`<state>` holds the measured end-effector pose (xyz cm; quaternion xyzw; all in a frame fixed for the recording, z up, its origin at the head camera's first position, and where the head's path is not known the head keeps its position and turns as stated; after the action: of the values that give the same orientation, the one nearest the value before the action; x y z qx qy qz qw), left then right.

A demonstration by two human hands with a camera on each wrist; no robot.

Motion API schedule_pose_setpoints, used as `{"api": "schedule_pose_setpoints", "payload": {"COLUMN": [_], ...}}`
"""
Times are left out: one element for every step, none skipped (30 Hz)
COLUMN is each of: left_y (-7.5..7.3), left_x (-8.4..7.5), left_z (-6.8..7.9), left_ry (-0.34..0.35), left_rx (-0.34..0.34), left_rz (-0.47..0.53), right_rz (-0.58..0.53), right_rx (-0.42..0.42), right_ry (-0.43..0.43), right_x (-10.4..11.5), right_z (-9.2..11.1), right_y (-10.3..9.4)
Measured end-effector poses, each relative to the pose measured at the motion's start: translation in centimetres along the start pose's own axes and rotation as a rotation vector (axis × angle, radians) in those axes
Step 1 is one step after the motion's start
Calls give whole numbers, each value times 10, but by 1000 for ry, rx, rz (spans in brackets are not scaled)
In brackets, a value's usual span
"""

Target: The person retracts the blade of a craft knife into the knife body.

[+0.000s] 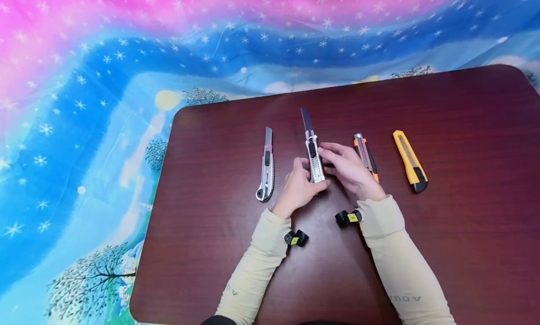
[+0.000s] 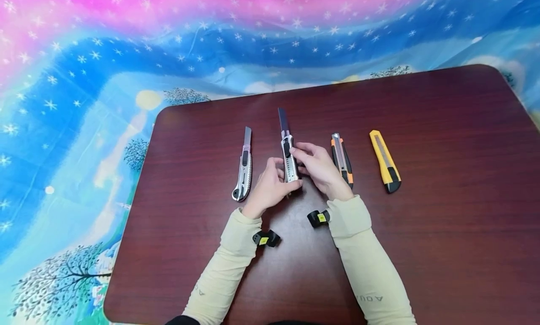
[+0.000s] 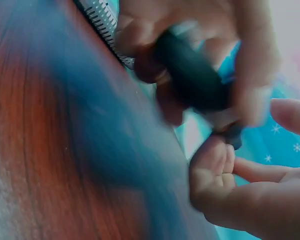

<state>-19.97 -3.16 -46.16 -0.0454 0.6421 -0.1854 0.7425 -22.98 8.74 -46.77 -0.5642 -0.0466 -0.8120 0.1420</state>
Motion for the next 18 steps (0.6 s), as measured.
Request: {"api": "schedule_pose_setpoints", "payload": {"left_y": [-1,-2,-4,-3,-2,-2,-1,0,2,3,5,7,9,12,14,15,16,16], "left_x": [-1,-1,-1,0,1,3,5,7,8,10,11,11,11,10,10,9,7,6], "left_z": [1,1,1,1,2,2,2,3,4,4,5,6,7,8,8,9,9,9], "left_ry": [-13,-26,-43,-65,-90,-117,-146,-172,-193,-211,-226,-231,-236,-236,-234,-223,-209,-194], "left_rx": [13,28,39,55,70,82,95,108,125,147,170,196,228,259,290,313,331,347], "left_rz": [29,70,111,169,235,309,390,466,532,587,625,650,665,669,666,650,634,618], "right_rz": [-9,-20,-38,-64,-90,-121,-153,-189,-221,-246,-266,-291,-311,-328,-342,-352,-361,-369], "right_rx": [5,9,17,26,36,47,61,77,95,116,136,157,177,192,206,218,226,231], "right_ry": [-5,-8,-10,-6,0,7,15,21,26,27,25,20,13,8,4,1,-1,-2], "right_x": [1,2,3,3,2,2,2,2,2,2,2,3,4,5,5,6,6,7], "right_z": [-1,-2,-3,-4,-5,-6,-8,-9,-10,-10,-11,-12,-12,-13,-13,-13,-14,-15], "right_y": [1,2,3,4,4,5,7,8,10,13,14,16,18,19,21,22,23,23]}}
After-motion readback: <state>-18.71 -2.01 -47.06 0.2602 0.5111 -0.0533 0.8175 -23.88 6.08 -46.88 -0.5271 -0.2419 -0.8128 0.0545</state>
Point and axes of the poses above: each hand's wrist, its own z-axis away from the middle knuckle, its own y-axis out of the palm, x = y × z, the point moved 8 cm from there along -z, towards the middle knuckle, and after that the axes turned 15 degrees about z, right-handed, at the moved point
